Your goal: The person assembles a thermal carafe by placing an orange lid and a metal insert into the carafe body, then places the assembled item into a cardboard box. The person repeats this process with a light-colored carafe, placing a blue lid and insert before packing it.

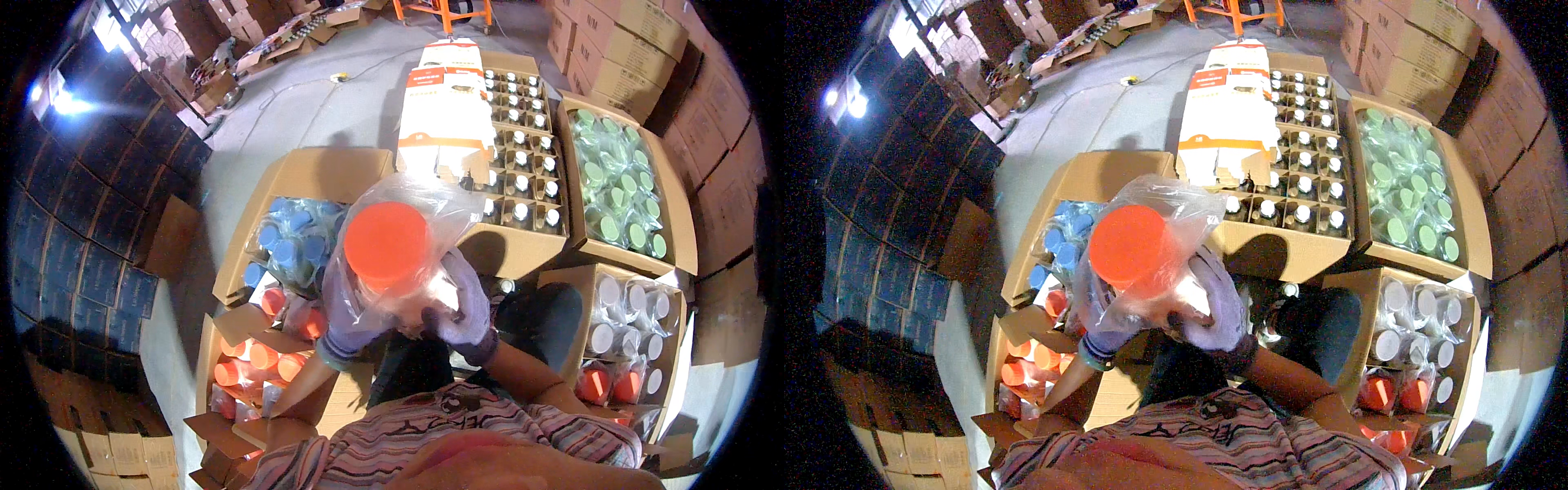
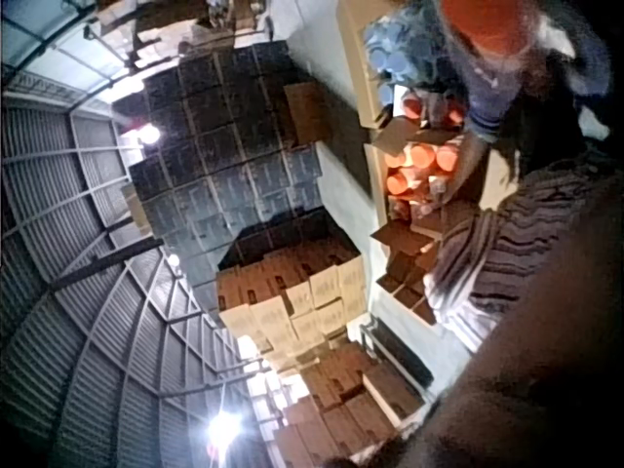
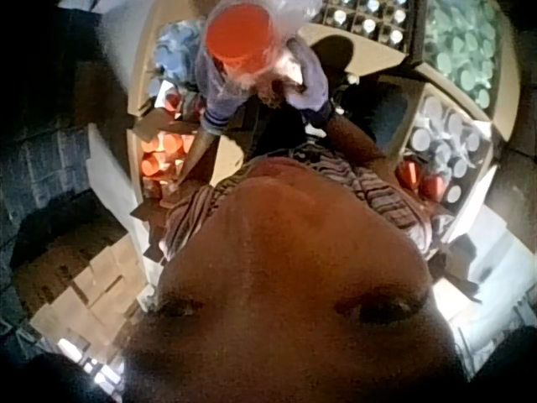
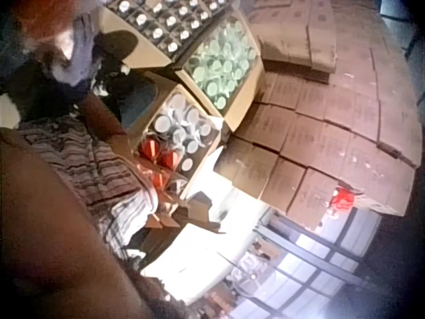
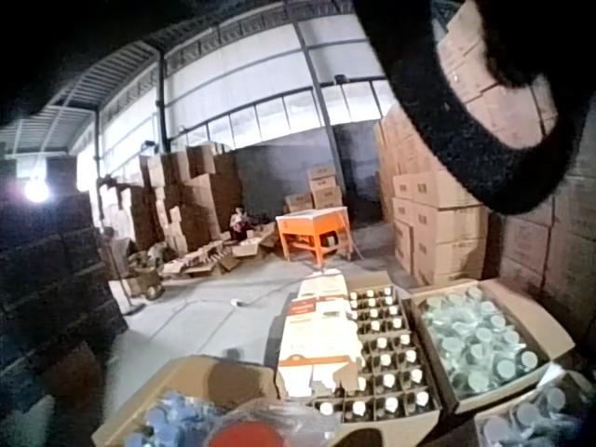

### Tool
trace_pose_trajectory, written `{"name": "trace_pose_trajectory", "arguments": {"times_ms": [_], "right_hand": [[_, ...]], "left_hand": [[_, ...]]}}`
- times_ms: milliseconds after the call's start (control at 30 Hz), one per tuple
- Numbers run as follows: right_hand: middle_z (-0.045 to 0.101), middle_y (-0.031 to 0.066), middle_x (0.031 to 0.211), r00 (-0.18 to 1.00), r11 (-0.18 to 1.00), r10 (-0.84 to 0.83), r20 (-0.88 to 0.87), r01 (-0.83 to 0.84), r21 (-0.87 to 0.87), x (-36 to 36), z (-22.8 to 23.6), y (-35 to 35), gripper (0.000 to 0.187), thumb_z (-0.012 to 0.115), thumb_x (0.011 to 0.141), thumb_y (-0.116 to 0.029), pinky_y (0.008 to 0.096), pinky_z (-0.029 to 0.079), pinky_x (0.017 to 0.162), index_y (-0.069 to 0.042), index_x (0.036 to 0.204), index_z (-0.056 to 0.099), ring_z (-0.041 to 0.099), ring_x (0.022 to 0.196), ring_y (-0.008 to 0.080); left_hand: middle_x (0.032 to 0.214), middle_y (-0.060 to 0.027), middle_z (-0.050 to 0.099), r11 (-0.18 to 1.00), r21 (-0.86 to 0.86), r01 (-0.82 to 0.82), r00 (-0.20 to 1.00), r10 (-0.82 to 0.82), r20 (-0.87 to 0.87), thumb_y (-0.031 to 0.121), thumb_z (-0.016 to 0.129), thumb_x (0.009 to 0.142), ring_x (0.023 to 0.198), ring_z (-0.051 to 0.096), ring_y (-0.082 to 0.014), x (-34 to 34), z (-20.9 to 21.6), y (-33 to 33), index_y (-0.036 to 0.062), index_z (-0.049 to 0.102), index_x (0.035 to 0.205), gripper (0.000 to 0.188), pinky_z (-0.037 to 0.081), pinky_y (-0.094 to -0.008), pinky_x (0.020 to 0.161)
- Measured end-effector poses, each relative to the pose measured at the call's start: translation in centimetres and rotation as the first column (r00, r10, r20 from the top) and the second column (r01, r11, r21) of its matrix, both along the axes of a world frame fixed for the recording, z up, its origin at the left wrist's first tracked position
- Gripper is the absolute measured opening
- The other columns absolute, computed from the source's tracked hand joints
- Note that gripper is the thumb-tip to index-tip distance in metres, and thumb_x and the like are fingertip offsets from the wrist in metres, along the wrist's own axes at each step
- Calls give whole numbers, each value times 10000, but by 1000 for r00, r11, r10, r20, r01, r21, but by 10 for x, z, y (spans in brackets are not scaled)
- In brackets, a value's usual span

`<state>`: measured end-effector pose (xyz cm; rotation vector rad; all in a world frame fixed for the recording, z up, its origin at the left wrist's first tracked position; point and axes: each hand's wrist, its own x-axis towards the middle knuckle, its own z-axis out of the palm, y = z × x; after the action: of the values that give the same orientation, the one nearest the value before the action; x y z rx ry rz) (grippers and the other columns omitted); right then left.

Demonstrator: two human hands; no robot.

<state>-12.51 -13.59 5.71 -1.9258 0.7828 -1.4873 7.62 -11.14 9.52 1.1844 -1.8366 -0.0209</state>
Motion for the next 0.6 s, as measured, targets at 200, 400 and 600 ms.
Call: {"name": "trace_pose_trajectory", "arguments": {"times_ms": [200, 400, 600], "right_hand": [[520, 188, 1240, 997, 934, -82, 0, 77, 349, 6, -51, 3, 629, 684, 768, -325, 373, 466, 894, -9, 1263, 460, 561, 1087, 280], [504, 185, 1194, 986, 979, -160, -56, 166, 119, 19, -99, -3, 585, 720, 761, -251, 406, 420, 924, 38, 1204, 471, 524, 1070, 325], [564, 150, 1106, 990, 994, -112, 80, 113, -1, 12, -67, -12, 347, 711, 681, -138, 403, 454, 818, -22, 962, 546, 554, 938, 326]], "left_hand": [[1318, -179, 428, 998, 12, -62, 998, 62, -16, 309, 813, 661, 1153, 488, -280, -4, -38, -3, -17, 322, 1338, 898, 394, -409, 982], [1285, -142, 467, 766, 601, 228, 899, 71, -431, 284, 817, 664, 1161, 474, -260, -1, -110, 7, 24, 397, 1287, 796, 387, -403, 994], [1242, -107, 538, 624, 757, 193, 900, 195, -390, 308, 597, 856, 1101, 545, -235, 72, -78, 44, 76, 485, 1255, 475, 452, -397, 909]]}}
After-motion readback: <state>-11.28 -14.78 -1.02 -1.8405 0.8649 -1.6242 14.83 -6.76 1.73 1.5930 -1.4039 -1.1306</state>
